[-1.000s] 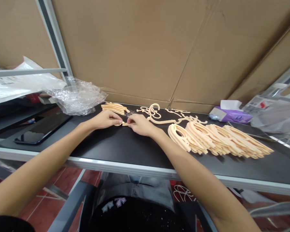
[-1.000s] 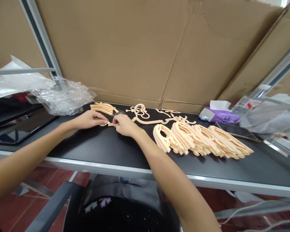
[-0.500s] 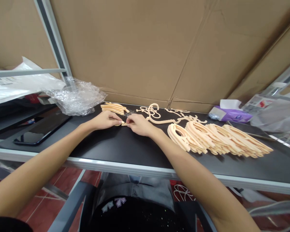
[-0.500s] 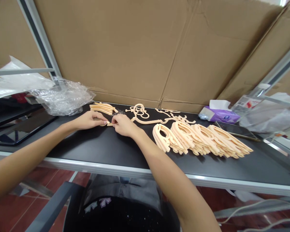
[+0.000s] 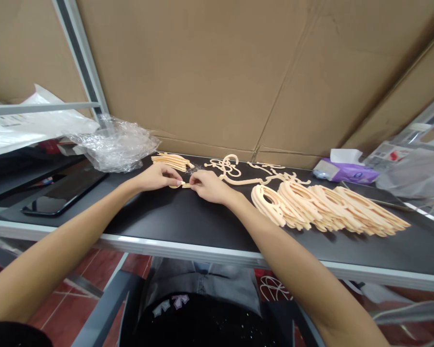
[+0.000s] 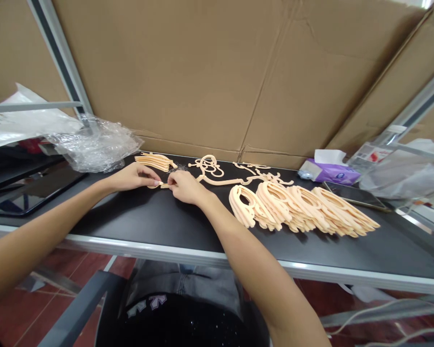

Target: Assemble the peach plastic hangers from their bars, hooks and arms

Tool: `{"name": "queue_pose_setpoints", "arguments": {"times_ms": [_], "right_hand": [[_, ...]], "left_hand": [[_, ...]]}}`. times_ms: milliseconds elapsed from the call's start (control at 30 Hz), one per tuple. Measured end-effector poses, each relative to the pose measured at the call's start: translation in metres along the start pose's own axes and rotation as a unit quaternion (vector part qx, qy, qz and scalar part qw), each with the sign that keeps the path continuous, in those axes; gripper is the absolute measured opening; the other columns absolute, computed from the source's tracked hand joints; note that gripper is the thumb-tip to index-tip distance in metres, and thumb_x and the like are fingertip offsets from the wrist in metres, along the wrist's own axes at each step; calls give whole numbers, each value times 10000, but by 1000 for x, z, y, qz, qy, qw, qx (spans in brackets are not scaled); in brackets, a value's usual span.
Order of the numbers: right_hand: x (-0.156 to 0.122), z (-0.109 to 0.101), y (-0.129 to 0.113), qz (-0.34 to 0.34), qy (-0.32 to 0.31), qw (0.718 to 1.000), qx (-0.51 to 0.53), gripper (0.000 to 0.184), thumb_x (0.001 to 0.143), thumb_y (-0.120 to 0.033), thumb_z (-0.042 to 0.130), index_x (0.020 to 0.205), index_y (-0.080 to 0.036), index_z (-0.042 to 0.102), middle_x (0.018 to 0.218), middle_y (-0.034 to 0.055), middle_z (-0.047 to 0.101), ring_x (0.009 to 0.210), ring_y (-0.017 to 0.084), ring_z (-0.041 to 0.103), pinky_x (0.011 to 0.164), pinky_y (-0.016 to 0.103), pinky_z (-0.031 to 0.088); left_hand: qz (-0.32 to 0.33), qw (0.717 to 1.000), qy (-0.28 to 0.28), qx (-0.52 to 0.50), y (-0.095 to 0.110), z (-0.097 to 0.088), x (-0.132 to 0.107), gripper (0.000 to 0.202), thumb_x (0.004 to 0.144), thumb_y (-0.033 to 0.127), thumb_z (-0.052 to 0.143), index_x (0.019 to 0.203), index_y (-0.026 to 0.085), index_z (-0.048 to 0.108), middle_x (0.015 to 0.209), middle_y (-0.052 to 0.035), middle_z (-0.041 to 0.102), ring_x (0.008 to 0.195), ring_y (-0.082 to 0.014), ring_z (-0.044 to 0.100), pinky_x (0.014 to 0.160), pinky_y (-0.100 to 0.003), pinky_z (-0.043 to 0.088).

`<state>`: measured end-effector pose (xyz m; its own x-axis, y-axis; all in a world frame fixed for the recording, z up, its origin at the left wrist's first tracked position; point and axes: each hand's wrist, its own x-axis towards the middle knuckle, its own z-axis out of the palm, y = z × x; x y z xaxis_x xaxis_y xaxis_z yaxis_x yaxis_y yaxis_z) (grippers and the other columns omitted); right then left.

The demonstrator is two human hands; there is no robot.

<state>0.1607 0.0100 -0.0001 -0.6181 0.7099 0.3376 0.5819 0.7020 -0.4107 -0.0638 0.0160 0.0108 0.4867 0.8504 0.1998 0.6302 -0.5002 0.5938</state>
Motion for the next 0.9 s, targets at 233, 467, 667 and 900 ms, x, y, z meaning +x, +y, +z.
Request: {"name": "queue_pose_setpoints", "arguments": {"times_ms": [233,467,667,900], "right_hand": [[1,3,4,-11,2,1000,-1,139,848,-37,596,813,-147,674,834,34,638,800,143,552,775,258,403],[2,6,4,-17,6,1000,-2,108,874,-93,616,786,-149,645,800,25,614,784,142,537,770,261,396],[2,9,5,-24,18,1000,-6,132,870,-68,615,771,-157,621,816,30,613,803,149,536,772,265,396],[1,8,0,-8,20,1000,0,146,872,-76,626,753,-160,620,798,30,615,795,151,537,767,267,397]], "left_hand": [[-23,1000,12,-15,-6,0,1,257,728,394,768,884,198,827,800,-26,789,748,-180,670,737,-277,513],[-39,999,8,-22,-4,2,3,209,722,354,759,829,190,830,755,-31,780,692,-176,663,654,-263,497],[-22,1000,13,9,-3,1,4,209,711,354,739,811,196,832,741,-31,780,667,-182,662,606,-258,466],[20,998,31,42,-4,2,5,187,707,354,723,766,210,827,671,-2,751,627,-168,625,602,-254,436]]}}
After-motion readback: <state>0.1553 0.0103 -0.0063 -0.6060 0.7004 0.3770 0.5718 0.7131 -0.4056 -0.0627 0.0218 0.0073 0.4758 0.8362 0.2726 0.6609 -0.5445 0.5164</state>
